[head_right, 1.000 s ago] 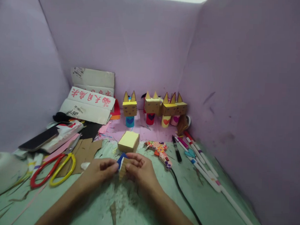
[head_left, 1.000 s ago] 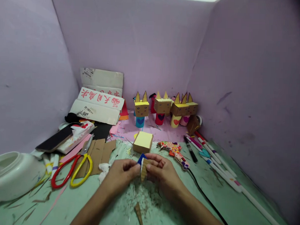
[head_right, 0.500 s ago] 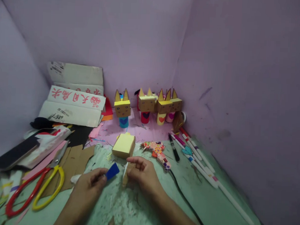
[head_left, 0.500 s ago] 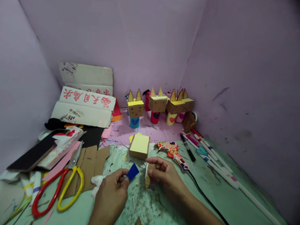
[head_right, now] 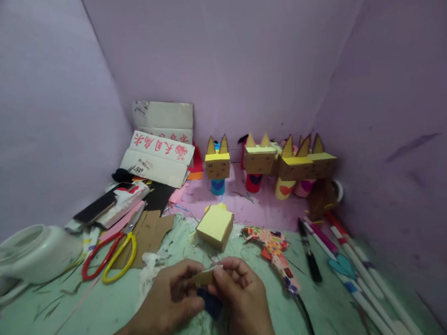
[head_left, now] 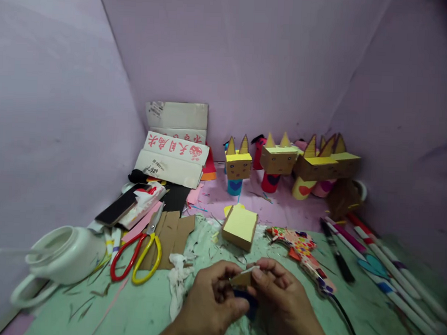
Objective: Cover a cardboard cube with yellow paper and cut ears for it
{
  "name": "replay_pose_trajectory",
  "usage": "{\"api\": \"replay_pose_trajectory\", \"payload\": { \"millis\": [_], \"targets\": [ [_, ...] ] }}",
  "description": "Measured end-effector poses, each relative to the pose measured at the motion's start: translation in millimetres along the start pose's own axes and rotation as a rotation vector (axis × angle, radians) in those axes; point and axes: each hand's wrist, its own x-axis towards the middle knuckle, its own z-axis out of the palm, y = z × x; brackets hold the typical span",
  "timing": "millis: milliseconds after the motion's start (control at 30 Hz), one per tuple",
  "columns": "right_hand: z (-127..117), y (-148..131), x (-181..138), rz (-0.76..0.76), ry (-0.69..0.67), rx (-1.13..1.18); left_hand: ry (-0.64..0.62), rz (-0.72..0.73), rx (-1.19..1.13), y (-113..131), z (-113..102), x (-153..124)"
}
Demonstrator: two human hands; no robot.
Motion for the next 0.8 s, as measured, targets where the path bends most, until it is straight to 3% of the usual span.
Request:
{"api": "replay_pose_trajectory", "payload": {
  "millis": [167, 300, 467, 533, 633, 800],
  "targets": [
    [7.0, 5.0, -11.3, 0.066, -0.017, -0.054, 0.243, 0.033, -0.245, 2.1, -12.4, 9.1],
    [7.7, 4.1, -13.1, 0.128, -0.04, -0.138, 0.664, 0.181, -0.557, 16.3, -54.0, 15.3],
    [4.2, 9.8, -13.0, 0.005, -0.074, -0.314, 0.922, 0.27, -0.671, 29.7, -109.3, 8.4],
    [5.5, 8.5, -13.3, -0.045, -0.069, -0.377, 0.991, 0.274, -0.671, 30.5, -123.7, 4.5],
    [20.9, 0.0, -14.3, 0.006, -0.113, -0.438, 1.031, 0.227, -0.586, 30.8, -139.4, 3.1],
    [84.6, -2.0, -2.7, 0.025, -0.15, -0.482, 0.897, 0.055, -0.187, 27.8, -158.6, 6.9]
  ]
}}
